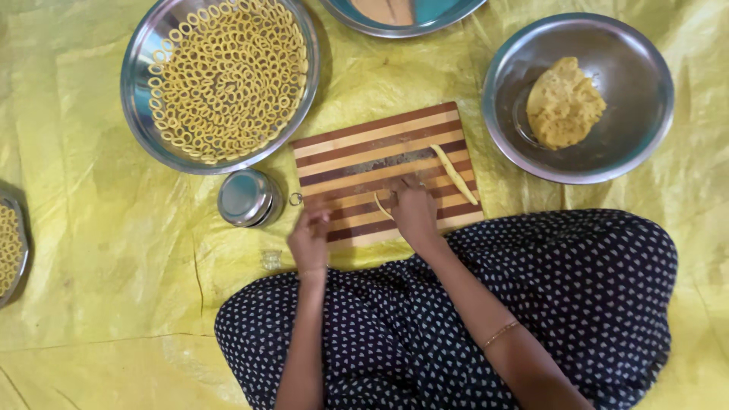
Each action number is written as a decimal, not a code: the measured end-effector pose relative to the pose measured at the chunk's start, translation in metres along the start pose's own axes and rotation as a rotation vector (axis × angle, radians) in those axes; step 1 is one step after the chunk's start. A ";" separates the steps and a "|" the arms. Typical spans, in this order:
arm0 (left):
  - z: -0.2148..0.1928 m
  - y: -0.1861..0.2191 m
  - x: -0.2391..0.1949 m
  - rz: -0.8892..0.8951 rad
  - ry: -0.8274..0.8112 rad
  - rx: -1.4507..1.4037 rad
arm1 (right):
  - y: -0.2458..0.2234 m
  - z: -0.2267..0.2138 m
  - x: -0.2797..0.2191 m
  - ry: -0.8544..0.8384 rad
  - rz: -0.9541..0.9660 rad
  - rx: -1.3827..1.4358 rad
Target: The person rolls a piece of dough into a thin rope on a wooden board, cuts it into small segments, and shapes each segment into a ring. The rings are placed into a large metal tray. The process is repeated continuously.
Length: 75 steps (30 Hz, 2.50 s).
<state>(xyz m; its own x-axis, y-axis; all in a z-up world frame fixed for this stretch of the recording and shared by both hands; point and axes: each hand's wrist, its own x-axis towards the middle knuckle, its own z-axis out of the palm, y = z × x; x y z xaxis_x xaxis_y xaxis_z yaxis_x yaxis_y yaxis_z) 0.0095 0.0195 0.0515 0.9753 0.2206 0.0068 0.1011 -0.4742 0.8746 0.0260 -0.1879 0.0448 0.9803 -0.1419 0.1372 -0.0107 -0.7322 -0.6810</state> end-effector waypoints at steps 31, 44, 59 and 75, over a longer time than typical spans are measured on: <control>0.034 0.004 -0.020 0.332 -0.048 0.245 | 0.012 -0.032 -0.018 -0.348 -0.134 -0.097; 0.030 -0.009 -0.009 0.239 -0.017 0.205 | 0.003 -0.030 -0.014 -0.395 -0.050 0.028; 0.030 -0.022 -0.003 0.261 0.103 0.301 | 0.010 -0.034 -0.008 -0.230 0.101 -0.003; 0.109 0.041 0.011 0.290 -0.350 0.861 | 0.018 -0.037 0.022 0.104 0.112 0.240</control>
<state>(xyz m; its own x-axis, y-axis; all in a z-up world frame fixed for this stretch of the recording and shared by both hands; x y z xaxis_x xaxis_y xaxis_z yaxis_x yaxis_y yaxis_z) 0.0455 -0.0900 0.0344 0.9741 -0.2030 -0.0998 -0.1793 -0.9618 0.2068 0.0398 -0.2289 0.0620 0.9501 -0.2895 0.1164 -0.0584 -0.5313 -0.8452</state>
